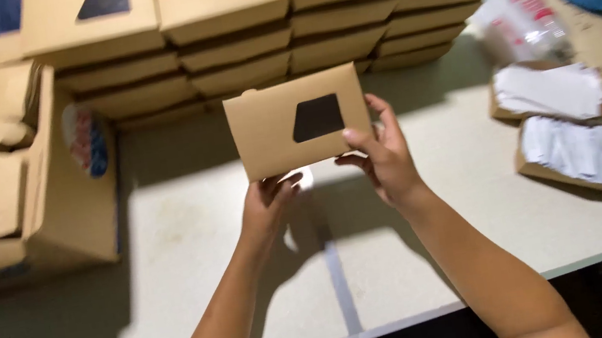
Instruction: Assembling small cardboard boxes by folding templates and inserting paper liners.
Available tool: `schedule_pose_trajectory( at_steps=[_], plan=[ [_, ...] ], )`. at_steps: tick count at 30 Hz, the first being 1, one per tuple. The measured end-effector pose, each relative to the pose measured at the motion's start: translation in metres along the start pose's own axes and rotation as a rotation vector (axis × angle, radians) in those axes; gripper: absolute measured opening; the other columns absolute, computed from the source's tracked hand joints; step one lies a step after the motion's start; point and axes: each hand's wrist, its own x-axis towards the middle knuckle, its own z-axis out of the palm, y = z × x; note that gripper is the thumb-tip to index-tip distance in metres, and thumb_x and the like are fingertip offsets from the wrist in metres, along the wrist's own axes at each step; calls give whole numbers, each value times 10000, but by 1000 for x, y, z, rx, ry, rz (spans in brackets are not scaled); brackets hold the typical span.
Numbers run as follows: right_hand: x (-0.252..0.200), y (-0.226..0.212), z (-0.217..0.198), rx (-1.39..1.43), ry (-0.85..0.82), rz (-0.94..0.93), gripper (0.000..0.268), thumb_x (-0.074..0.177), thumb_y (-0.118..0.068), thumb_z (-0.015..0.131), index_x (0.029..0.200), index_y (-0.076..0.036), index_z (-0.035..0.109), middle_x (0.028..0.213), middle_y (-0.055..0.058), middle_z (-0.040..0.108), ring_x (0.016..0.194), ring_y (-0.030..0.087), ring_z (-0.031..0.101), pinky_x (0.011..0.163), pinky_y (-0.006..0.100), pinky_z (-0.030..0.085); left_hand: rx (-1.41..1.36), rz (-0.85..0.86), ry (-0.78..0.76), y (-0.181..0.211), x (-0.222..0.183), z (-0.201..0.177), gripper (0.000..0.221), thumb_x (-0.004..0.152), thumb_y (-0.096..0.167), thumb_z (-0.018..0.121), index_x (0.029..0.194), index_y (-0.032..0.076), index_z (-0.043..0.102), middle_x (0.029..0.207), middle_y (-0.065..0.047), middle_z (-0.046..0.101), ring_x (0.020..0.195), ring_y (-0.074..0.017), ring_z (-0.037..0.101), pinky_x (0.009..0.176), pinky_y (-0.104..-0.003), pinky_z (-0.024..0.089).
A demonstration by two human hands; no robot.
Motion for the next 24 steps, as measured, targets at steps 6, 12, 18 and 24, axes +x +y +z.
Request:
schedule_pose_trajectory(
  at_steps=[6,12,18,24],
  plan=[
    [56,-91,-74,222,297,-286,447,908,-247,785,1296,-247,563,1070,100,632,769,296,763,685,401,710,687,6,61,-2,-6,-1,382,928,303,760,1215,79,644,1236,-155,712,1199,-368,671,1010,-465,574],
    [101,-205,-109,135,628,-329,365,741,-310,772,1049,-148,662,797,54,632,535,169,621,459,246,537,793,-37,126,2,-2,6,252,895,266,711,1084,102,742,1102,-50,760,1077,-169,747,924,-279,614],
    [178,-203,-188,-24,716,-221,507,706,-390,773,1152,-185,647,963,74,611,659,178,647,456,258,524,767,-97,171,9,-2,14,239,910,248,681,1076,87,741,1056,-48,799,989,-192,796,900,-287,620],
    [179,-189,-160,-151,661,-76,456,740,-351,698,1139,-137,651,976,63,705,790,171,683,506,222,498,796,-96,179,4,1,14,200,914,224,686,1049,93,755,1048,-36,798,993,-170,780,899,-276,612]
  ],
)
